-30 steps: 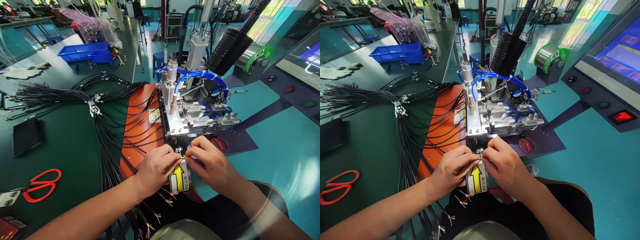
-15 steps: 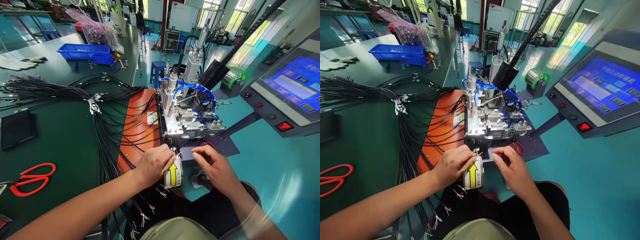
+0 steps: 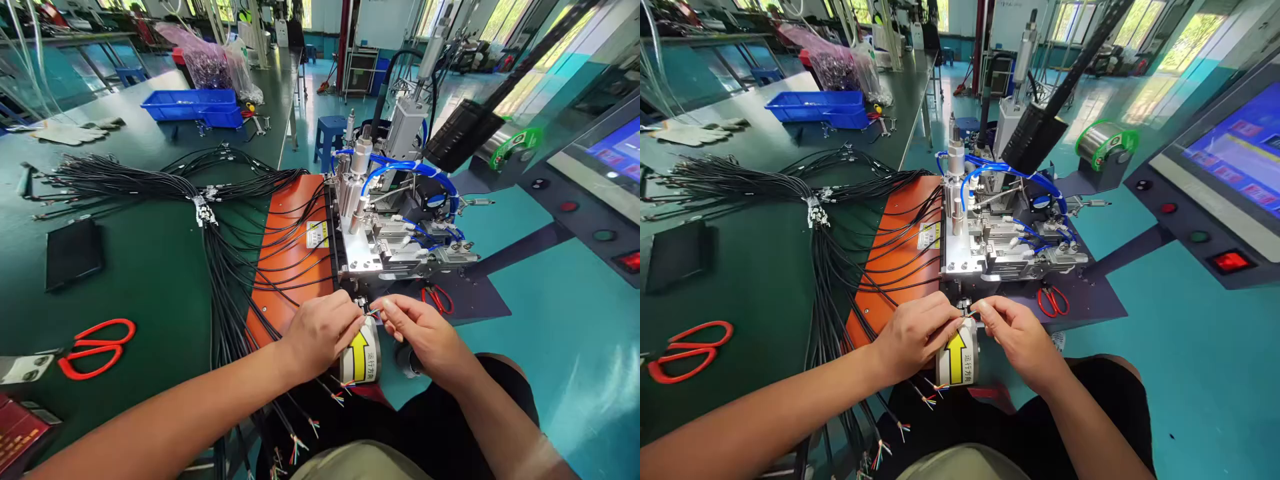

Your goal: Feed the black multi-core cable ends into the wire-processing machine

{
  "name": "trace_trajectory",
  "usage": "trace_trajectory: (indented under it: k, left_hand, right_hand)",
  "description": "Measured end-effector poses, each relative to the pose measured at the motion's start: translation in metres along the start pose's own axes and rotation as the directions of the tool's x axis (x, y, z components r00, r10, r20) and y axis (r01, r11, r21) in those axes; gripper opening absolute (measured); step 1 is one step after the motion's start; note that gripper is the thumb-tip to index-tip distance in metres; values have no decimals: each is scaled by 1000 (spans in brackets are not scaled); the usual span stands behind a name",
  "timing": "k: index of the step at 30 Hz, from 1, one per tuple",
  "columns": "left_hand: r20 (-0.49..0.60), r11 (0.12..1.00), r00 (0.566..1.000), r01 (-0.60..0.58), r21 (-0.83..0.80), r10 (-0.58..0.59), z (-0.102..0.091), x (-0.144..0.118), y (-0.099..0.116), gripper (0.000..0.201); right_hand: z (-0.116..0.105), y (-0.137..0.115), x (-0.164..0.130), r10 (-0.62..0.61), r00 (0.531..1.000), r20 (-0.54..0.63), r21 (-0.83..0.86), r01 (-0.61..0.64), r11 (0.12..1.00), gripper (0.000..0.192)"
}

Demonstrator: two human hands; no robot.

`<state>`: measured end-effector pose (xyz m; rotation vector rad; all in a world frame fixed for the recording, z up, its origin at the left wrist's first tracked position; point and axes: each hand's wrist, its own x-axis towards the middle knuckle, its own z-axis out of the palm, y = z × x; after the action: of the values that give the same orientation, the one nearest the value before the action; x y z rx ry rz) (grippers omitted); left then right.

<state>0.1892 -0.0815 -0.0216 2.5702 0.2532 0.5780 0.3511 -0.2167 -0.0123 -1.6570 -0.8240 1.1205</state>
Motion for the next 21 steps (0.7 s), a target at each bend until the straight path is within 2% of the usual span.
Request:
trace_trajectory:
  k: [9,14,21]
  left_hand:
    - [32,1000,999,23,-17,-22,0,1,0,27]
    - [38,1000,999,25,-2,-25,-1,1,1,29]
    - [20,999,999,32,-44,-31,-1,1,1,26]
  right_hand:
    - [-2,0,2,-23,999,26,24,23,999,35]
    - [0,-2,4,-69,997,43,-34,71,997,24]
    - [5,4,8,-81,997,3,-60,81,995,25]
